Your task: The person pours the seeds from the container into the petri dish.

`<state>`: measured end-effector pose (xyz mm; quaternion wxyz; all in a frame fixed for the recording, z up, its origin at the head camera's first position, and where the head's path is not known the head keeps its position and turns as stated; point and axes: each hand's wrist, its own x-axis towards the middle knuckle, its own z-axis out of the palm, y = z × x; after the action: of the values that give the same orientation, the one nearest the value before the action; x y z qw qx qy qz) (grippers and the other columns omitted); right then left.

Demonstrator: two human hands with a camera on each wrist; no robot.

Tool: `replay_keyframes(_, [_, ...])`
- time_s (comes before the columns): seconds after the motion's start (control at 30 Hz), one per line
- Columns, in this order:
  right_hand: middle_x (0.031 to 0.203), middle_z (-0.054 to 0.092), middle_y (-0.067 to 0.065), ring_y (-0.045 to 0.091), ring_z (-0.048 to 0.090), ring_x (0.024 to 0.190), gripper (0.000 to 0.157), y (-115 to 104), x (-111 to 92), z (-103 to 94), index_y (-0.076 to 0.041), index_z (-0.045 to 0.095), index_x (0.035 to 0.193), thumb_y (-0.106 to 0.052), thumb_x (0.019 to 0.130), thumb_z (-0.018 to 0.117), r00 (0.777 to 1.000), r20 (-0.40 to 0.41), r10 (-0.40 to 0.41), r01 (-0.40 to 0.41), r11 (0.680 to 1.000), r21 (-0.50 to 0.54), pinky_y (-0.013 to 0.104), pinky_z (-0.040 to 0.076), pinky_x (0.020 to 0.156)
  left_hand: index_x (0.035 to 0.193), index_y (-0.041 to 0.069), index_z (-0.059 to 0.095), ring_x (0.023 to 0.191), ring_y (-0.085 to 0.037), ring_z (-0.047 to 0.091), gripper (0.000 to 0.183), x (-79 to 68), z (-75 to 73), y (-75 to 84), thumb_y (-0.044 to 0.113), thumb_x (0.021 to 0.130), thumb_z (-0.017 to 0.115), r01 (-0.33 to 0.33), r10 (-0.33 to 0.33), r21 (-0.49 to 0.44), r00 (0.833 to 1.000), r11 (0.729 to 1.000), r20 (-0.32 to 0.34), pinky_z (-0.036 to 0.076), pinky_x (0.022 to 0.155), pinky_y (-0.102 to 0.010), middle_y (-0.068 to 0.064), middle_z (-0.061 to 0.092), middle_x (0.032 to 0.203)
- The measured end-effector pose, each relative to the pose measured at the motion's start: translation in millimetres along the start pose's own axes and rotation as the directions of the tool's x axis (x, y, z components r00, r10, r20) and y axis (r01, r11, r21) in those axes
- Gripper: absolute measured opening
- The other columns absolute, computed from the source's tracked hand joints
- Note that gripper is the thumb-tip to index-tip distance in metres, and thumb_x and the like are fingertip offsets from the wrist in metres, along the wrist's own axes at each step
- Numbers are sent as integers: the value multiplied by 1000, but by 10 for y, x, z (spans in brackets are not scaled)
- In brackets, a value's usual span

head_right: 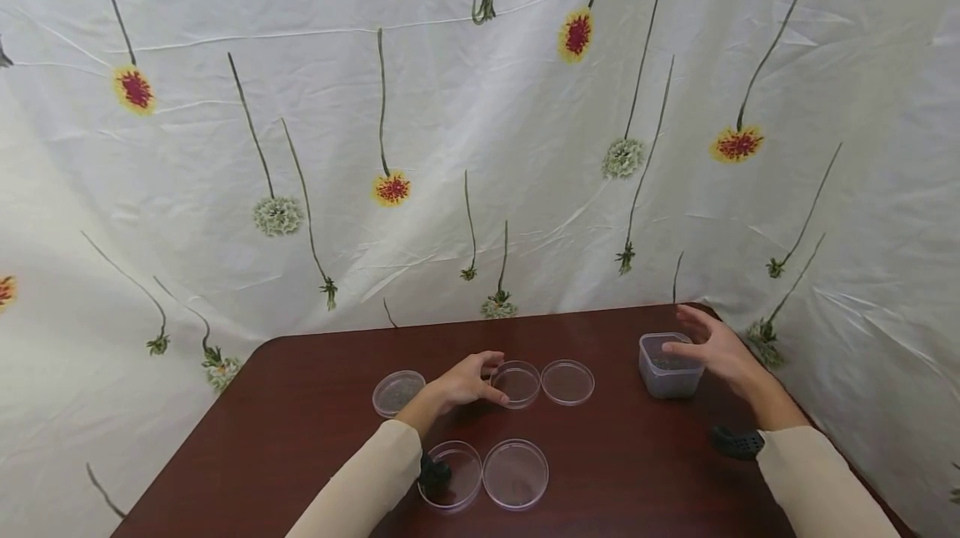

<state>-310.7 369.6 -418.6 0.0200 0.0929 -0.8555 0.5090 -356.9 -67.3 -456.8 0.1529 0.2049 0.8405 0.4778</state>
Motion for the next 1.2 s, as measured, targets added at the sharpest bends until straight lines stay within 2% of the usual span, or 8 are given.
replay_keyframes(0.2, [160,11,42,63,6,145,97,161,-78,-35,11,8,160,-16,96,75,997,75,21,-23,1000,19,78,19,107,152,-3,45,142,-39,42,80,24,2,-10,2,84,87,-3,3,23,1000,1000,10,43,109,-53,-18,49,152])
replay_keyframes(0.33, [161,1,41,63,-3,145,99,316,-92,9,9,3,161,-10,95,75,990,141,20,-34,995,98,79,16,107,152,-3,45,142,-39,42,80,14,4,-14,3,84,86,-1,1,18,1000,1000,17,41,110,-52,-19,48,152])
replay_keyframes(0.43, [162,2,39,61,0,146,102,428,-88,47,5,-4,162,-4,95,73,983,182,0,-31,985,168,57,34,112,153,-3,45,143,-38,41,80,11,3,-14,3,85,86,2,-2,10,1000,1000,25,42,110,-51,-19,48,152])
replay_keyframes(0.5, [162,6,39,60,4,146,102,483,-83,67,5,-6,161,-1,95,71,981,194,-25,-16,978,210,36,44,104,152,-3,45,143,-38,42,79,12,0,-12,3,85,86,0,-1,5,1000,1000,30,43,109,-50,-19,48,152])
replay_keyframes(0.57, [162,8,39,59,5,146,100,507,-83,79,6,-5,161,-2,96,71,980,197,-40,-6,974,225,21,44,93,152,-3,46,143,-38,41,78,13,-3,-12,2,85,85,3,-3,0,999,1000,33,43,109,-50,-19,48,152])
replay_keyframes(0.63, [162,9,39,59,5,146,97,515,-79,91,6,-1,161,-3,96,71,981,187,-44,-1,972,235,17,44,89,152,-2,46,144,-38,40,77,12,-4,-17,2,85,85,3,-3,-3,999,1000,33,42,110,-50,-19,48,152])
replay_keyframes(0.97, [159,19,39,58,17,145,94,472,-27,170,8,7,159,-4,94,75,993,114,-19,-6,978,209,22,47,89,152,-1,47,145,-39,39,76,2,5,-37,2,85,85,9,-9,-16,1000,1000,24,40,111,-53,-19,48,153])
replay_keyframes(1.2, [158,23,36,57,22,144,93,393,35,202,6,11,160,-7,94,76,996,93,-17,0,985,173,52,42,102,152,-1,47,145,-40,38,76,-12,4,-42,2,86,84,11,-10,-36,1000,999,27,41,110,-53,-20,48,153])
